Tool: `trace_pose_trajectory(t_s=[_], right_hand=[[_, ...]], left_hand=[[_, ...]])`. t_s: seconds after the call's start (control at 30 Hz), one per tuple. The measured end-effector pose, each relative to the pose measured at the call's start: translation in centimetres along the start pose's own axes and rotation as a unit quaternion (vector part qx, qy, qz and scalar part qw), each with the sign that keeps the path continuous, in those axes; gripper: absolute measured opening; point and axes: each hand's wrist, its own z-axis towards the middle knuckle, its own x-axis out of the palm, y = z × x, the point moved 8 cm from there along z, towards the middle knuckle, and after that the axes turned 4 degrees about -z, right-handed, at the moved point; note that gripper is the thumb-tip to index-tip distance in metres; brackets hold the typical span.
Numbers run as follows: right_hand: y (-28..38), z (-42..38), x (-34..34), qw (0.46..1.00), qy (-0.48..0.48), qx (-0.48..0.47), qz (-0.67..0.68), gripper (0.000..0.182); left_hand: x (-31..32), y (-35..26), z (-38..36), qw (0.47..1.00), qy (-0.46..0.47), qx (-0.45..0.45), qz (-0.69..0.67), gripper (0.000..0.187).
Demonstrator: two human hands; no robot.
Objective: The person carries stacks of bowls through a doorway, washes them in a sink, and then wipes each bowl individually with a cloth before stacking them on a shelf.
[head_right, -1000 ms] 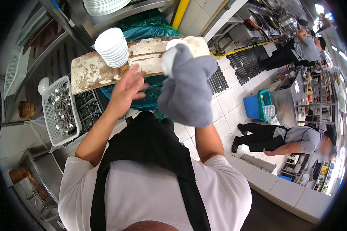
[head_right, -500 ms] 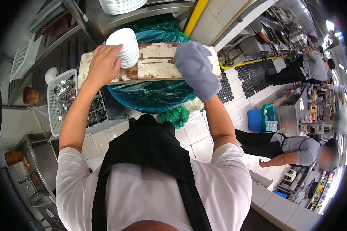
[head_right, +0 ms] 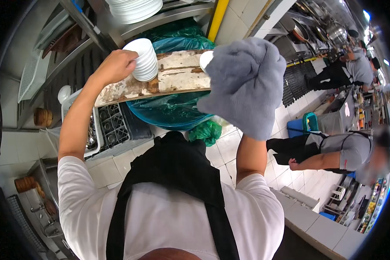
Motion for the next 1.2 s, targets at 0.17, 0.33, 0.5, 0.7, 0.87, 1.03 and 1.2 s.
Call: trace_pose_trajectory(t_s=[0.17, 0.33, 0.5, 0.7, 0.87, 1.03, 1.2], right_hand=[[0.0, -3.3, -0.1, 0.971, 0.058, 0.143, 0.184, 0.051], [3.5, -4.9, -0.8, 0.999, -0.013, 0.029, -0.041, 0.044], [6.3, -5.2, 0.5, 0.974, 0.086, -0.015, -0.211, 0.05], [5.6, -7.8, 5.3, 0.856, 0.25, -0.115, -0.438, 0.045], [5.2, -9.5, 7.1, 0.807, 0.283, -0.147, -0.497, 0.04], [4.7, -10.8, 8.5, 0.786, 0.281, -0.167, -0.525, 0.036], [5.4, -10.6, 10.9, 0.791, 0.255, -0.185, -0.524, 0.031]], left_hand=[[-2.1, 0.5, -0.4, 0.986, -0.134, -0.001, -0.104, 0.019], [-3.4, 4.4, -2.6, 0.835, -0.265, -0.037, -0.482, 0.021], [-2.5, -0.6, -9.0, 0.561, -0.281, -0.086, -0.774, 0.023], [12.1, -5.2, -13.5, 0.303, -0.189, -0.245, -0.901, 0.039], [14.8, -6.3, -13.6, 0.262, -0.178, -0.291, -0.903, 0.041], [14.5, -7.0, -12.5, 0.206, -0.192, -0.275, -0.919, 0.036], [12.7, -9.6, -10.3, 0.215, -0.211, -0.263, -0.917, 0.036]])
